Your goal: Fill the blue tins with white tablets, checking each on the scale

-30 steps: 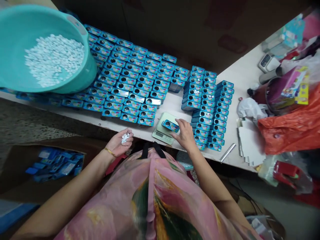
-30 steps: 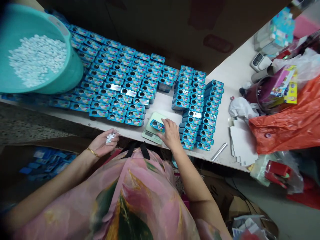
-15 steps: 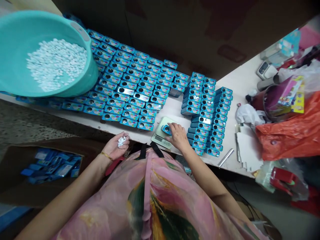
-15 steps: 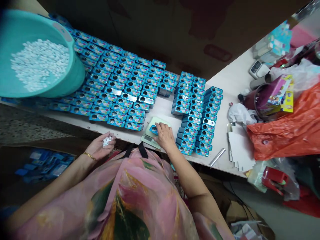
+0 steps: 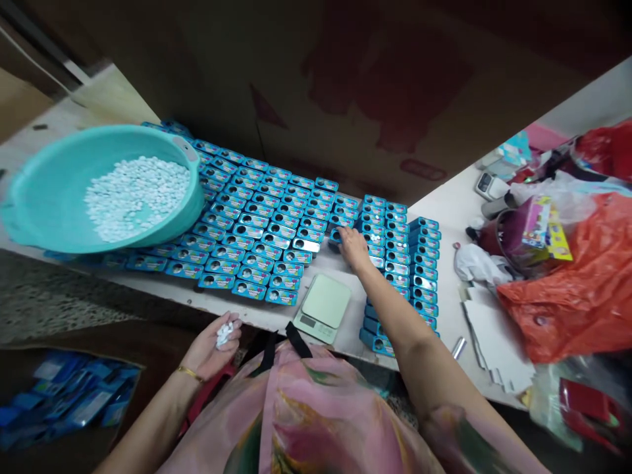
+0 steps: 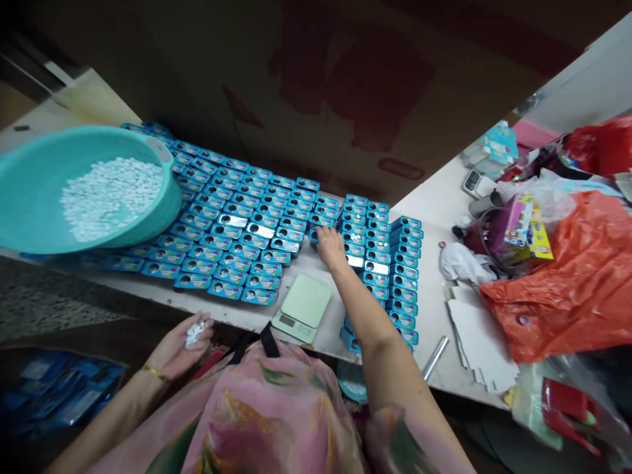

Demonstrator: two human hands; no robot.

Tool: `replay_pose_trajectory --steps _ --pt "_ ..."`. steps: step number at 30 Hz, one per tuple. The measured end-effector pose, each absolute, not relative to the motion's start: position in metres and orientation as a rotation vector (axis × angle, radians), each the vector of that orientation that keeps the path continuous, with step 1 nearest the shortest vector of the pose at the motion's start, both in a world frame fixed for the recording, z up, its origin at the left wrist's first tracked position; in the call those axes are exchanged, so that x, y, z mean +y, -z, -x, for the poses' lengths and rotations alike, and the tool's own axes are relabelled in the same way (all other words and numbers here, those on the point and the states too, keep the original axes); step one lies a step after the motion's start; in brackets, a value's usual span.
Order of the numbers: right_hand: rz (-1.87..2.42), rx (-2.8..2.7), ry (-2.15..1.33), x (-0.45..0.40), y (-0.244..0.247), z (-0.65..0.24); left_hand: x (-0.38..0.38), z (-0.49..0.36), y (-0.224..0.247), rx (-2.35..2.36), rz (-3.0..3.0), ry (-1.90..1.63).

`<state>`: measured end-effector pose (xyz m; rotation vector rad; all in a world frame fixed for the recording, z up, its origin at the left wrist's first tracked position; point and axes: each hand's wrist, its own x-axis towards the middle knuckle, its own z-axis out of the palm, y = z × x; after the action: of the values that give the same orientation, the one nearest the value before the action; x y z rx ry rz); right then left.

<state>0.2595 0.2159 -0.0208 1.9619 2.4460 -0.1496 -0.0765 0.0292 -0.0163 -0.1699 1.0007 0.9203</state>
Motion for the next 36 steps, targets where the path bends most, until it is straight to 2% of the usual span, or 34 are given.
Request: replay_pose_trajectory --steps 5,11,14,18,22,27,31,36 --pt "-1.893 2.542 0.098 0.234 0.032 -0.256 0.014 0.077 0.021 1.063 0.228 -0.912" --pt "-2.195 2.409 -0.065 0.149 0.02 -0.315 0.018 0.076 0.024 1.057 0.221 -0.852" --pt "-2.126 2.349 -0.058 0.123 0.024 -0.331 0.027 0.071 0.023 1.02 0.188 -0.83" --pt "-2.063 2.288 -0.081 0.131 0.033 -0.332 0.033 0.06 0.018 0.986 0.163 -0.816" --pt "-1.982 2.371 -0.09 0.128 0.02 -0.331 0.029 0.054 0.014 0.975 0.164 -0.805" --pt "-1.721 2.61 0.016 0.081 -0.009 -0.294 0.027 0.043 0.009 0.997 0.205 -0.776" --pt "-1.528 2.651 0.186 0.057 -0.008 -0.246 0.028 0.022 0.0 1.02 0.241 -0.77" --pt "-1.632 2.712 0.199 0.042 -0.007 -0.218 0.02 0.007 -0.005 0.959 0.225 -0.723"
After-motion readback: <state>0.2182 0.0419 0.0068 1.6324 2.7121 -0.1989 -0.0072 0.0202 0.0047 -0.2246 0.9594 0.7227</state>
